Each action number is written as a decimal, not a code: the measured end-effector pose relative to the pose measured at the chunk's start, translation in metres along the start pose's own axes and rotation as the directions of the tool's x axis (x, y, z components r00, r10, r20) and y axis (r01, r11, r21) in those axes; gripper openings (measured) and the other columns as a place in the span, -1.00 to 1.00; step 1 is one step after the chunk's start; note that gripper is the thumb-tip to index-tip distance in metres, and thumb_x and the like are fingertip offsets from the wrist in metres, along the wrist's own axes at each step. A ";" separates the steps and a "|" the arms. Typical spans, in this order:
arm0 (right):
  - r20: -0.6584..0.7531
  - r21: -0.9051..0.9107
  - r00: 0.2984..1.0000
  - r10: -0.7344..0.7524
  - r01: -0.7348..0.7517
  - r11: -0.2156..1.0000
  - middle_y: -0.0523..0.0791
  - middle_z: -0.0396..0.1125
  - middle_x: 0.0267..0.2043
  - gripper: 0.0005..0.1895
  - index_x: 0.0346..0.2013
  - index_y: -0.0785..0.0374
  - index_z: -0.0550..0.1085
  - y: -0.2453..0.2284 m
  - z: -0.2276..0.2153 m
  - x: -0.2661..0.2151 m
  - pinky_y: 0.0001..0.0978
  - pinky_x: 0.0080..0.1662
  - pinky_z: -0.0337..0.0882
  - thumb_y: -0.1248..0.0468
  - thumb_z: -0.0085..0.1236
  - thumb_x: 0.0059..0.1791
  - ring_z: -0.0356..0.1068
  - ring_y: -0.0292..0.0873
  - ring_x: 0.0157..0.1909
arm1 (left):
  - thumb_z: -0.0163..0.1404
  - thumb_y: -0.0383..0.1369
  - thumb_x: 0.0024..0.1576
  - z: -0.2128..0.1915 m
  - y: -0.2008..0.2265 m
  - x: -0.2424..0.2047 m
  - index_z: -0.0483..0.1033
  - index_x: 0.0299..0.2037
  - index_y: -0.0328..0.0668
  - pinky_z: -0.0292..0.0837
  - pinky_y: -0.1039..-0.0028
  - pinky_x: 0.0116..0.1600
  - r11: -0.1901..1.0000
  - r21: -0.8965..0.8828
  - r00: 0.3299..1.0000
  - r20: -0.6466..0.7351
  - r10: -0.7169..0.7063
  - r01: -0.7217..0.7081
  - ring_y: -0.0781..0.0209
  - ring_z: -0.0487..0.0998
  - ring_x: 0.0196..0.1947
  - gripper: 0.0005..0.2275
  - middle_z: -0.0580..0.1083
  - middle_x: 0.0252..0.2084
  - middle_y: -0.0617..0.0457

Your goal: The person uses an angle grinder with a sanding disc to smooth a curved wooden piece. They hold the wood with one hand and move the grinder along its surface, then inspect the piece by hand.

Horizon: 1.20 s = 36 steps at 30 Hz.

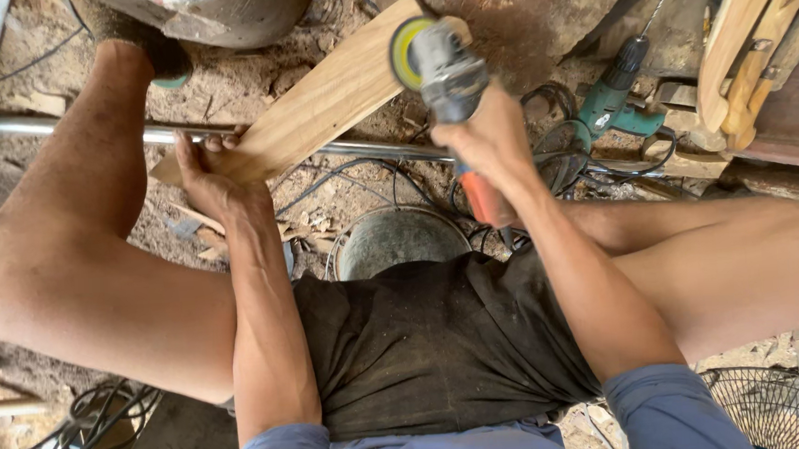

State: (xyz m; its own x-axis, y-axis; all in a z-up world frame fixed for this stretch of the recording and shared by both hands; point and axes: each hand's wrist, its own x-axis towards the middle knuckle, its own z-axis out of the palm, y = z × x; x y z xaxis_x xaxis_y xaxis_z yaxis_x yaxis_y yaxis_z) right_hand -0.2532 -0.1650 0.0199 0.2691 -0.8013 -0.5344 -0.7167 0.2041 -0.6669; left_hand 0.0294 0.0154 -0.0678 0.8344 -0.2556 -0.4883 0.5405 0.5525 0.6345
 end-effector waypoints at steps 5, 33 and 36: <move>-0.050 0.164 0.994 0.102 -0.093 0.982 -0.03 0.46 -0.27 -0.66 -0.26 0.32 0.54 0.002 -0.031 0.009 -0.25 -0.27 0.44 0.38 0.33 -0.31 0.42 -0.14 -0.34 | -0.01 -0.34 0.32 0.004 0.001 -0.005 0.42 -0.26 -0.26 0.42 0.36 -0.27 0.999 -0.017 0.999 -0.010 0.030 -0.030 0.24 0.38 -0.51 -0.84 0.38 -0.53 0.07; -0.051 0.150 0.995 0.087 -0.079 0.986 -0.07 0.45 -0.32 -0.69 -0.25 0.37 0.55 -0.022 -0.013 0.003 -0.24 -0.29 0.37 0.38 0.33 -0.27 0.39 -0.15 -0.36 | 0.17 -0.22 0.17 0.028 0.005 -0.038 0.39 -0.35 -0.13 0.54 0.28 -0.17 0.998 0.028 0.995 0.087 0.050 -0.053 0.24 0.39 -0.54 -0.76 0.35 -0.58 0.13; 0.057 0.069 0.998 -0.012 0.008 0.998 -0.12 0.44 -0.26 -0.48 -0.16 0.25 0.44 -0.035 0.006 -0.021 -0.32 -0.24 0.54 0.37 0.33 -0.40 0.47 -0.19 -0.32 | 0.16 -0.21 0.16 0.030 0.007 -0.041 0.44 -0.30 -0.16 0.49 0.34 -0.21 0.998 0.020 0.995 0.074 0.061 -0.063 0.26 0.38 -0.54 -0.77 0.36 -0.57 0.13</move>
